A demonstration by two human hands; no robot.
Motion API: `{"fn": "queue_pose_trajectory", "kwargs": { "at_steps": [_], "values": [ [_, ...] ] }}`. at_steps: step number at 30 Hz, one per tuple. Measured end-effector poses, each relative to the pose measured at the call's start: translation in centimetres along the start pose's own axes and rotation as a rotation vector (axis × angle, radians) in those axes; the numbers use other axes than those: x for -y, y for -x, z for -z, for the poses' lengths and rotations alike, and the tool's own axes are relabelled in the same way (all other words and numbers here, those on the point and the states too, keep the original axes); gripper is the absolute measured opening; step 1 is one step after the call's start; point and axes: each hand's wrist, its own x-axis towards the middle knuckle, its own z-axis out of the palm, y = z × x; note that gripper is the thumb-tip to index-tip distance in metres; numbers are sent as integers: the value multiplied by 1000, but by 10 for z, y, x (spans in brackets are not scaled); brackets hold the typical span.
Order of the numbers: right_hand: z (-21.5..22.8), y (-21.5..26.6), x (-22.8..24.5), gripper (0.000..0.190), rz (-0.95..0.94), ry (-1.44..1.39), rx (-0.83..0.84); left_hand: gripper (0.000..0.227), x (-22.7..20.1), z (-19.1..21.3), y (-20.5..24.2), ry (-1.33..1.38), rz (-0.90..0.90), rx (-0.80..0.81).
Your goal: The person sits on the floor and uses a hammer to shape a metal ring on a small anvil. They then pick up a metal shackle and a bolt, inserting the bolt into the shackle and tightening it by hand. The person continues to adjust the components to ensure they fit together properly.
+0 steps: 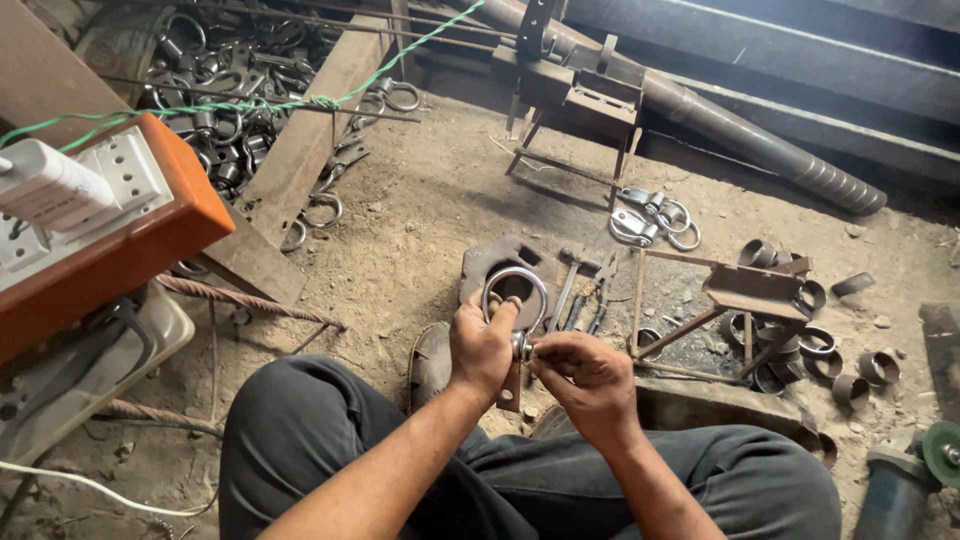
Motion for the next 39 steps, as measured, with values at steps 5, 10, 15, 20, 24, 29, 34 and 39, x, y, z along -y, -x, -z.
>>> {"fn": "queue_pose_trajectory", "kwargs": {
  "at_steps": [5,10,15,20,24,29,34,39],
  "values": [
    [-2,0,3,18,110,50,-8,14,4,2,-1,-8,-44,27],
    [-5,0,-4,19,26,-62,-47,10,12,0,-2,70,-73,47],
    [-4,-4,-2,18,-61,62,-63,11,13,-1,-3,107,-58,66],
    [-5,-8,6,18,-112,255,-69,10,13,-1,-5,51,-101,73],
    [-2,-9,3,23,8,451,-51,10,14,-2,-4,74,-100,90],
    [5,-9,-15,32,-75,163,-42,14,24,-6,-8,380,54,148],
    [15,-11,-4,16,-82,234,-100,9,23,-4,-14,591,204,167],
    [9,-11,11,19,131,328,-76,12,21,-8,-11,597,244,181]
  ]
}}
